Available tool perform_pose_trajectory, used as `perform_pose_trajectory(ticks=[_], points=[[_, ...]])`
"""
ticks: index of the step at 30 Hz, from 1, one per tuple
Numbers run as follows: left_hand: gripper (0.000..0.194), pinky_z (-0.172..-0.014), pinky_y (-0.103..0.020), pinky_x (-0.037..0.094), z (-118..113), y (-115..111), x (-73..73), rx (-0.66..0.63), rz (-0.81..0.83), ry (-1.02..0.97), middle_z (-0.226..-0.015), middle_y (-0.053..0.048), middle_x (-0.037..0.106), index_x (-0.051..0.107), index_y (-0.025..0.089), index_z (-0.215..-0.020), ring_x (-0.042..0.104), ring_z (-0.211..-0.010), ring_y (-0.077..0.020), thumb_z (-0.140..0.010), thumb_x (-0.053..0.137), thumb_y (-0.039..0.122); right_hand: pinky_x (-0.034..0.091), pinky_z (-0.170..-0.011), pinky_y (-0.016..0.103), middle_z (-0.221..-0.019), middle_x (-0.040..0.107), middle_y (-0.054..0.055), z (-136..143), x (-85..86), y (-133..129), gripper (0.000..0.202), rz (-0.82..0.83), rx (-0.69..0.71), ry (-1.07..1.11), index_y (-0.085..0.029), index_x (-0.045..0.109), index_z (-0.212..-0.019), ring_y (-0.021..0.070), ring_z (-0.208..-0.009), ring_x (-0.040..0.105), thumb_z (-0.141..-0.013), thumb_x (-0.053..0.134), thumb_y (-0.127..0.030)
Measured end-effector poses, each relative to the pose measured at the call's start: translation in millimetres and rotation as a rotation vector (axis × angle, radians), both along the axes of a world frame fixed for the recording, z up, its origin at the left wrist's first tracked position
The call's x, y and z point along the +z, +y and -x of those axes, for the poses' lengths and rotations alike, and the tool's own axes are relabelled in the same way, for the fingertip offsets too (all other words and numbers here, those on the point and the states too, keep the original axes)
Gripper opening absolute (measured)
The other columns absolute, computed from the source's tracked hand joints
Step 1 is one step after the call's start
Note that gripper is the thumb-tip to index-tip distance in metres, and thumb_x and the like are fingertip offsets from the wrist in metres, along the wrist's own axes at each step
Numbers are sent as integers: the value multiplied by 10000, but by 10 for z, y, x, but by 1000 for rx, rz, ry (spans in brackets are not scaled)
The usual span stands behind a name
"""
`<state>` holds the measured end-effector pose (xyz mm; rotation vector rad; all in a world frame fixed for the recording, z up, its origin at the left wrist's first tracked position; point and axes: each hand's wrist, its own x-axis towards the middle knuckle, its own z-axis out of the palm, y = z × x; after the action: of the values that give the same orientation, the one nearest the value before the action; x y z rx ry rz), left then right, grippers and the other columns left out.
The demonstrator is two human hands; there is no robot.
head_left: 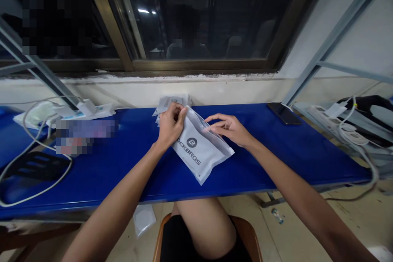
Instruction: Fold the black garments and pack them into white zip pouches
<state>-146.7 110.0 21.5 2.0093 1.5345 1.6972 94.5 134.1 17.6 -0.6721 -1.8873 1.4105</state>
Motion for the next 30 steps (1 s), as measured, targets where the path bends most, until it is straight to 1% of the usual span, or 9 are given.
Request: perform_pose_trajectory(ticks=[3, 6, 9, 13, 17, 21, 23, 27, 30], points=[[297, -506, -250, 365, 20, -20, -26, -109, 63, -112, -610, 38, 518, 536, 224, -850, 484, -523, -115, -975, 542, 494, 486, -549, 254, -970, 789, 73, -11, 10, -20, 367, 28, 20, 30, -202, 677, -1144, 135, -643, 654, -838, 763, -385], [304, -484, -248, 327, -1, -58, -39, -119, 74, -119, -590, 50, 447, 521, 231, -865, 426, -495, -110, -988, 509, 509, 496, -609, 263, -915, 773, 55, 8, 10, -44, 295, -76, -21, -24, -192, 723, -1006, 161, -727, 682, -797, 806, -382], [253, -500, -241, 337, -51, -107, -26, -76, 8, 7, -586, 53, 476, 517, 223, -853, 436, -491, -102, -989, 529, 437, 481, -630, 259, -890, 755, 55, 63, 7, -89, 268, -151, 49, -132, -176, 761, -943, 168, -768, 667, -821, 778, -413], [202, -528, -226, 381, -93, -133, -15, -60, -51, 285, -601, 42, 569, 533, 206, -847, 507, -486, -95, -979, 530, 358, 468, -630, 245, -932, 731, 50, 171, -17, -190, 289, -65, 246, -214, -173, 747, -964, 172, -817, 652, -829, 765, -429], [178, -529, -212, 401, -73, -96, -19, 60, -99, 328, -607, 36, 605, 550, 197, -842, 553, -484, -97, -965, 554, 326, 458, -662, 246, -855, 646, 4, 259, -52, -263, 217, -116, 79, -88, -178, 671, -819, 138, -760, 592, -763, 818, -327], [165, -529, -194, 416, -66, -84, -14, 166, -222, 251, -621, 29, 629, 552, 195, -819, 594, -510, -95, -944, 591, 296, 477, -766, 292, -896, 649, 23, 285, -74, -256, 187, -220, -3, -125, -189, 727, -808, 166, -819, 620, -755, 830, -335], [167, -525, -189, 414, -74, -97, -8, 172, -269, 258, -609, 31, 630, 552, 194, -810, 593, -500, -91, -937, 602, 290, 485, -856, 332, -934, 665, 39, 281, -83, -244, 207, -268, -34, -153, -193, 736, -841, 200, -897, 647, -732, 851, -327], [190, -530, -195, 424, -84, -110, 8, 213, -282, 237, -598, 23, 635, 569, 191, -799, 589, -496, -93, -935, 604, 319, 467, -1004, 432, -1270, 613, 126, 246, -62, -220, 367, -326, -116, -156, -214, 749, -999, 302, -1221, 589, -711, 874, -403], [192, -529, -200, 431, -106, -92, 4, 222, -298, 183, -601, 18, 641, 586, 187, -801, 589, -497, -95, -931, 612, 325, 466, -1030, 455, -1328, 586, 131, 208, -9, -188, 444, -308, -52, -162, -229, 748, -1121, 305, -1250, 580, -740, 847, -434]])
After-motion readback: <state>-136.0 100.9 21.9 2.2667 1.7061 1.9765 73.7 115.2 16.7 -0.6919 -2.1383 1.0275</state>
